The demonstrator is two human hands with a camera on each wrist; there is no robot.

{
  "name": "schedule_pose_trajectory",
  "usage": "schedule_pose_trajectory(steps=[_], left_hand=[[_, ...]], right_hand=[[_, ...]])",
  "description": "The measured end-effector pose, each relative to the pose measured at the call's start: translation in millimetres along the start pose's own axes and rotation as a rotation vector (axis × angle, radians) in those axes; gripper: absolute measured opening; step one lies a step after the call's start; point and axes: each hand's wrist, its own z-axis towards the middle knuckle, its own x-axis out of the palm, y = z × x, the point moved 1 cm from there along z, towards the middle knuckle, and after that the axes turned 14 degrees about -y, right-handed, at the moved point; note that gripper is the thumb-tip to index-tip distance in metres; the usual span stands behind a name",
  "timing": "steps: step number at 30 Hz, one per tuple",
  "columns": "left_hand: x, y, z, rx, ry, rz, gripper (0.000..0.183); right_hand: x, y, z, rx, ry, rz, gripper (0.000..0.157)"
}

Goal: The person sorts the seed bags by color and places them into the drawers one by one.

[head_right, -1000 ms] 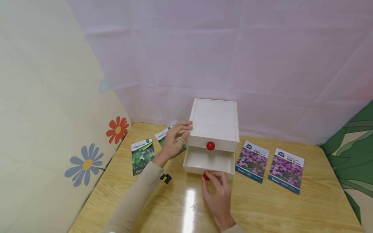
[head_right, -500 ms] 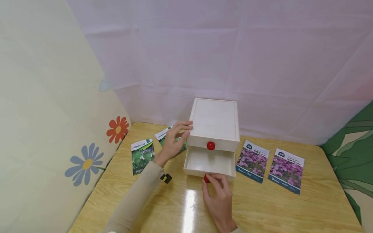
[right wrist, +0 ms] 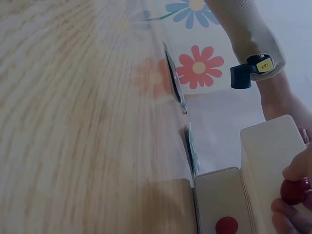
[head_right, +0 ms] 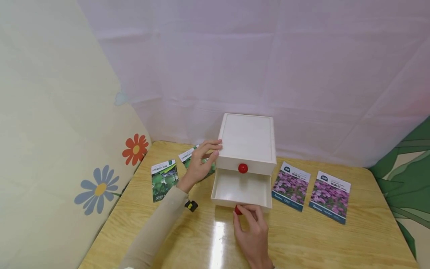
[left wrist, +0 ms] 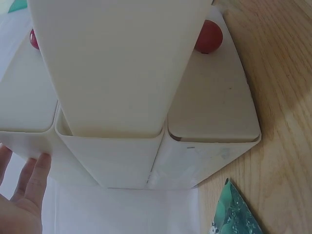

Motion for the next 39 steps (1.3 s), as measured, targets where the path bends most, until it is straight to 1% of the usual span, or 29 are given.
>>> schedule_pose_trajectory(steps=[2,9,15,27,39], left_hand=[[-0.5,-0.5,0.5,-0.006,0.001,0.0,0.02],[-1.3,-1.3,1.1,-0.014,0.005,0.002,0.02],[-1.6,0.4,-0.2,-0.011,0.004,-0.001,0.021],[0.3,0.2,0.8,-0.007,0.005,-0.008,0.02],[-0.1,-0.7,-0.2,-0.017,0.005,0.001,0.021]], right_hand=[[0.1,-0.1,-0.6,-0.007,-0.005,0.013,0.036],[-2.4,5.6,-2.1,0.022,0.019,0.002,0.036],[-3.3,5.9,-6.6,0.014,0.016,0.005,0.031],[-5.9,7.8,-7.7,0.005,-0.004,-0.003,0.03],[-10.4,7.3,-9.5,0.003,0.016,-0.029,0.03]])
